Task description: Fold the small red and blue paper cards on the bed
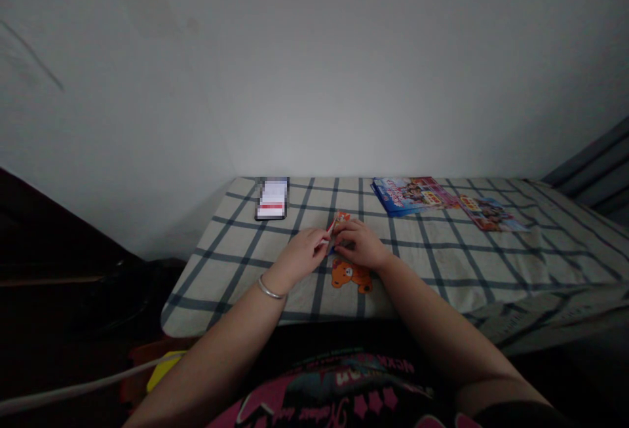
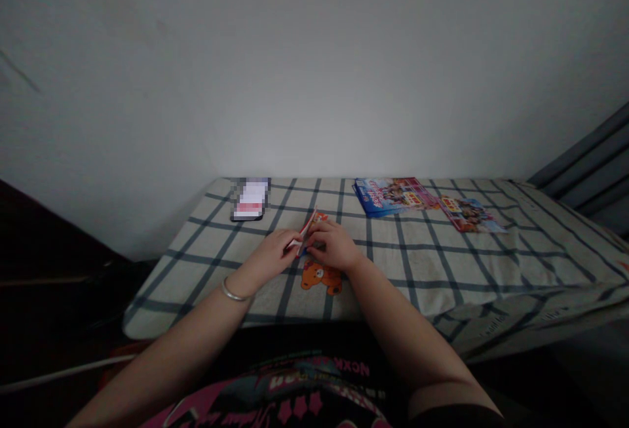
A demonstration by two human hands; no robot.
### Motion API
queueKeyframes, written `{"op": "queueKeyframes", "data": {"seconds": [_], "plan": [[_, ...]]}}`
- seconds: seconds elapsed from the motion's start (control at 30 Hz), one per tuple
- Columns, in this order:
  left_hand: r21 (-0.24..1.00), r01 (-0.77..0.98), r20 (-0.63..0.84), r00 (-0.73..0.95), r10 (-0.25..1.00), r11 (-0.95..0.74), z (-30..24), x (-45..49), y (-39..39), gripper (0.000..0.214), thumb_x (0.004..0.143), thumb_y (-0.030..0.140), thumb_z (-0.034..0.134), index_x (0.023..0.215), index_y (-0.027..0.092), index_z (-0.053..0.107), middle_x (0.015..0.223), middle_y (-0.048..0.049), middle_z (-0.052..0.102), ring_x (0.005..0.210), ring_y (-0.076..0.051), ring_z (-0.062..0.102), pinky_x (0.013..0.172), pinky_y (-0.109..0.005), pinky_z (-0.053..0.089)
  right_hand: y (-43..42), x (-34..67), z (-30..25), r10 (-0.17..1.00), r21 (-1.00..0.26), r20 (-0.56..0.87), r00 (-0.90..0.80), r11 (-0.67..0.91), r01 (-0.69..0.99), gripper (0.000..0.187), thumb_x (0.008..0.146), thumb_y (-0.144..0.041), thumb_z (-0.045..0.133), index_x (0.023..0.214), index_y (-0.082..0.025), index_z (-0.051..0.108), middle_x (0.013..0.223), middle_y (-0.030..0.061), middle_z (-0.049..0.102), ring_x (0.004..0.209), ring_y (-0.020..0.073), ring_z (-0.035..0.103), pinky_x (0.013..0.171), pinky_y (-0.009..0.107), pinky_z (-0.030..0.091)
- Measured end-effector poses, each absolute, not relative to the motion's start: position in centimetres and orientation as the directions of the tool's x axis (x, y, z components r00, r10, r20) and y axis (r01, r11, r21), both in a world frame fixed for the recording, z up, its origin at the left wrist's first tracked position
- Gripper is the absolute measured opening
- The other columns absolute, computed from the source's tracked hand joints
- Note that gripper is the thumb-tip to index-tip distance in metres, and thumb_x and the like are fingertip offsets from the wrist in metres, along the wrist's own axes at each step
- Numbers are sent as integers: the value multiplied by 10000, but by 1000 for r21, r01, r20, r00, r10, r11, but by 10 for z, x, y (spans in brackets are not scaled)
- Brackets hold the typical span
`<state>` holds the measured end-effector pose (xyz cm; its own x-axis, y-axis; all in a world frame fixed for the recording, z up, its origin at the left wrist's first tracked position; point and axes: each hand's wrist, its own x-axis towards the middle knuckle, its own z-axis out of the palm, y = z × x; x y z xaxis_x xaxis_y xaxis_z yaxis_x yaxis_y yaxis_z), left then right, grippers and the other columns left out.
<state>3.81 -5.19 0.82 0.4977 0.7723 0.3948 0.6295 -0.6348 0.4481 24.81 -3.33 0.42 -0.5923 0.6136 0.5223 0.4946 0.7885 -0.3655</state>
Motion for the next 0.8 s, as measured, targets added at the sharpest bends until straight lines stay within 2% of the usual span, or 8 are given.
{"op": "queueKeyframes", "data": {"seconds": [0.23, 0.6, 0.8], "plan": [[387, 634, 402, 538, 741, -669, 10, 36, -51, 154, 863, 151, 547, 976, 193, 642, 965, -51, 684, 962, -206, 610, 910, -356, 484, -33, 246, 2, 694, -396, 470, -545, 718, 573, 86, 802, -122, 646, 783, -205, 636, 968, 45, 690, 967, 203, 608, 917, 384, 465], [359, 613, 396, 582, 710, -704, 11, 36, -50, 162, 852, 154, 553, 952, 205, 669, 952, -51, 685, 949, -206, 611, 907, -375, 493, -31, 245, 1, 714, -345, 443, -541, 693, 633, 105, 772, -121, 686, 774, -208, 625, 979, 45, 689, 945, 212, 592, 887, 379, 465], [300, 614, 388, 621, 681, -730, 10, 36, -51, 158, 843, 142, 561, 929, 209, 675, 954, -46, 666, 965, -207, 585, 909, -374, 481, -32, 244, 3, 724, -318, 433, -538, 681, 660, 75, 790, -135, 681, 779, -197, 640, 950, 49, 681, 925, 207, 578, 866, 366, 458]]}}
